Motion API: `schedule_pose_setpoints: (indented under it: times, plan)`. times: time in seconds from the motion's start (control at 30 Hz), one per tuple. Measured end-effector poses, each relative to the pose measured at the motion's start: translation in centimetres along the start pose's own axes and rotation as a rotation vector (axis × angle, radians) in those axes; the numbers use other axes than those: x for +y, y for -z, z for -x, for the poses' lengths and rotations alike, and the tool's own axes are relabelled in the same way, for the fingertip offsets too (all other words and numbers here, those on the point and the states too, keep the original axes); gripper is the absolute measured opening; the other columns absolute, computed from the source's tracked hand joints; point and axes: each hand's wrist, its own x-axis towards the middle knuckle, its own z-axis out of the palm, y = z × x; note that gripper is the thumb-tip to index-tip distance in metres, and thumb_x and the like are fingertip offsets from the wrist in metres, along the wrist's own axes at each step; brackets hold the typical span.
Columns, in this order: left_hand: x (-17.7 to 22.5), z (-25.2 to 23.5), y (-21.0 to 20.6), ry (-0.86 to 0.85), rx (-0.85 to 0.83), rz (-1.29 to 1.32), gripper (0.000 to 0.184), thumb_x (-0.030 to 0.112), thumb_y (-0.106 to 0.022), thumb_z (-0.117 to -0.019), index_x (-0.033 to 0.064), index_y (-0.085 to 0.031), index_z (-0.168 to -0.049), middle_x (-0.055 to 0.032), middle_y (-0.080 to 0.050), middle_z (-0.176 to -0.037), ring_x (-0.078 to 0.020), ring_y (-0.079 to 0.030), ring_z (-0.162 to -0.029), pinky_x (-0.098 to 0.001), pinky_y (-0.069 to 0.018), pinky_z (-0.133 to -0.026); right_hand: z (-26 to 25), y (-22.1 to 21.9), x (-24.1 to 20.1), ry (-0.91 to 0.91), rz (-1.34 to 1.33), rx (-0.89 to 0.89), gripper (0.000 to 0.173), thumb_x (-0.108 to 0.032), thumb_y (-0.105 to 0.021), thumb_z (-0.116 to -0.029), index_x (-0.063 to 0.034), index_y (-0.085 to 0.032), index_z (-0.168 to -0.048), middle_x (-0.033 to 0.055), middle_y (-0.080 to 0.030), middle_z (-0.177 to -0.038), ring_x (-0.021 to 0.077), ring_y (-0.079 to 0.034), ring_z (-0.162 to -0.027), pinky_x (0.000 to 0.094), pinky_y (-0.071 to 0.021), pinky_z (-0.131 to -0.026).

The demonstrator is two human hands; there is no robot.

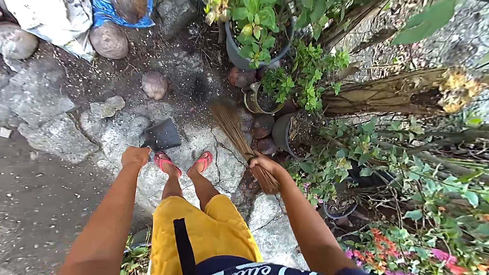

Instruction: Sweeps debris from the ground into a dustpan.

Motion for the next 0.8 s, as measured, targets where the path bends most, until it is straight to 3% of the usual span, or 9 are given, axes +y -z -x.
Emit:
schedule_pose_setpoints:
  times: [0.13,0.23,0.33,0.43,0.5,0.57,0.63,0.73,0.8]
  plan:
    - [-0.9,-0.9,0.1,0.013,-0.012,0.015,0.053,0.045,-0.063,-0.0989,-0.0068,-0.067,-0.113,-0.0297,-0.067,-0.117,-0.0402,-0.070,-0.103,-0.0594,-0.0543,-0.092,5.9,0.3,-0.7,0.037,-0.041,0.087,0.095,-0.012,-0.065,-0.0736,-0.0204,-0.022,-0.158,0.0140,-0.063,-0.089,0.0251,-0.064,-0.061,0.0428,-0.0575,-0.053]
    - [-0.6,-0.9,0.4,0.022,-0.019,-0.009,0.054,0.046,-0.059,-0.1005,-0.0062,-0.067,-0.114,-0.0292,-0.067,-0.119,-0.0402,-0.070,-0.107,-0.0595,-0.0540,-0.094,1.6,1.0,-3.7,0.072,-0.093,0.153,0.072,-0.011,-0.061,-0.0844,-0.0140,-0.033,-0.151,0.0123,-0.062,-0.089,0.0226,-0.063,-0.066,0.0409,-0.0570,-0.060]
    - [-0.6,-1.0,-0.1,0.025,-0.001,-0.012,0.056,0.047,-0.061,-0.0988,-0.0067,-0.068,-0.111,-0.0294,-0.068,-0.116,-0.0410,-0.070,-0.105,-0.0615,-0.0535,-0.094,-4.7,1.3,-4.3,0.049,-0.051,0.036,0.042,-0.017,-0.057,-0.0879,-0.0111,-0.048,-0.129,0.0080,-0.063,-0.081,0.0183,-0.064,-0.064,0.0361,-0.0574,-0.059]
    - [0.2,-0.6,0.4,0.019,0.002,0.000,0.057,0.048,-0.061,-0.0993,-0.0069,-0.068,-0.112,-0.0304,-0.067,-0.117,-0.0420,-0.070,-0.106,-0.0619,-0.0533,-0.095,-1.6,0.2,-4.3,0.024,0.046,0.025,0.079,-0.012,-0.064,-0.0800,-0.0157,-0.031,-0.152,0.0128,-0.062,-0.090,0.0228,-0.063,-0.067,0.0415,-0.0572,-0.060]
    - [0.2,-0.4,0.5,0.020,0.005,0.009,0.057,0.047,-0.062,-0.0987,-0.0084,-0.068,-0.110,-0.0329,-0.067,-0.116,-0.0461,-0.069,-0.106,-0.0664,-0.0518,-0.094,2.3,0.5,-4.3,0.022,0.030,0.072,0.093,-0.012,-0.065,-0.0761,-0.0204,-0.023,-0.158,0.0139,-0.063,-0.088,0.0248,-0.063,-0.063,0.0426,-0.0571,-0.056]
    - [0.5,-0.2,0.8,0.018,0.007,0.003,0.058,0.048,-0.062,-0.0983,-0.0089,-0.069,-0.107,-0.0336,-0.068,-0.114,-0.0479,-0.068,-0.106,-0.0685,-0.0510,-0.094,3.3,0.9,-5.0,0.051,0.019,0.120,0.092,-0.011,-0.064,-0.0750,-0.0194,-0.023,-0.157,0.0135,-0.063,-0.085,0.0247,-0.064,-0.061,0.0421,-0.0573,-0.054]
    - [1.0,0.3,1.0,0.019,0.010,-0.004,0.058,0.047,-0.061,-0.0989,-0.0097,-0.068,-0.108,-0.0340,-0.067,-0.114,-0.0486,-0.068,-0.106,-0.0689,-0.0506,-0.092,0.5,1.1,-6.2,0.097,0.042,0.151,0.082,-0.010,-0.064,-0.0774,-0.0159,-0.032,-0.152,0.0132,-0.063,-0.090,0.0236,-0.063,-0.067,0.0423,-0.0573,-0.061]
    - [1.6,1.2,1.2,0.006,-0.005,-0.028,0.054,0.043,-0.057,-0.1011,-0.0097,-0.067,-0.110,-0.0345,-0.066,-0.117,-0.0493,-0.066,-0.110,-0.0701,-0.0495,-0.094,-5.6,0.9,-6.6,0.071,0.094,0.049,0.063,-0.017,-0.064,-0.0812,-0.0130,-0.043,-0.141,0.0105,-0.064,-0.088,0.0203,-0.065,-0.068,0.0391,-0.0584,-0.063]
    - [1.9,1.1,1.4,0.008,-0.005,-0.016,0.052,0.041,-0.056,-0.1013,-0.0092,-0.068,-0.109,-0.0334,-0.067,-0.116,-0.0479,-0.067,-0.108,-0.0695,-0.0502,-0.093,-4.9,-0.5,-6.9,-0.008,0.182,-0.046,0.065,-0.014,-0.062,-0.0849,-0.0141,-0.039,-0.146,0.0105,-0.062,-0.088,0.0197,-0.063,-0.067,0.0381,-0.0574,-0.062]
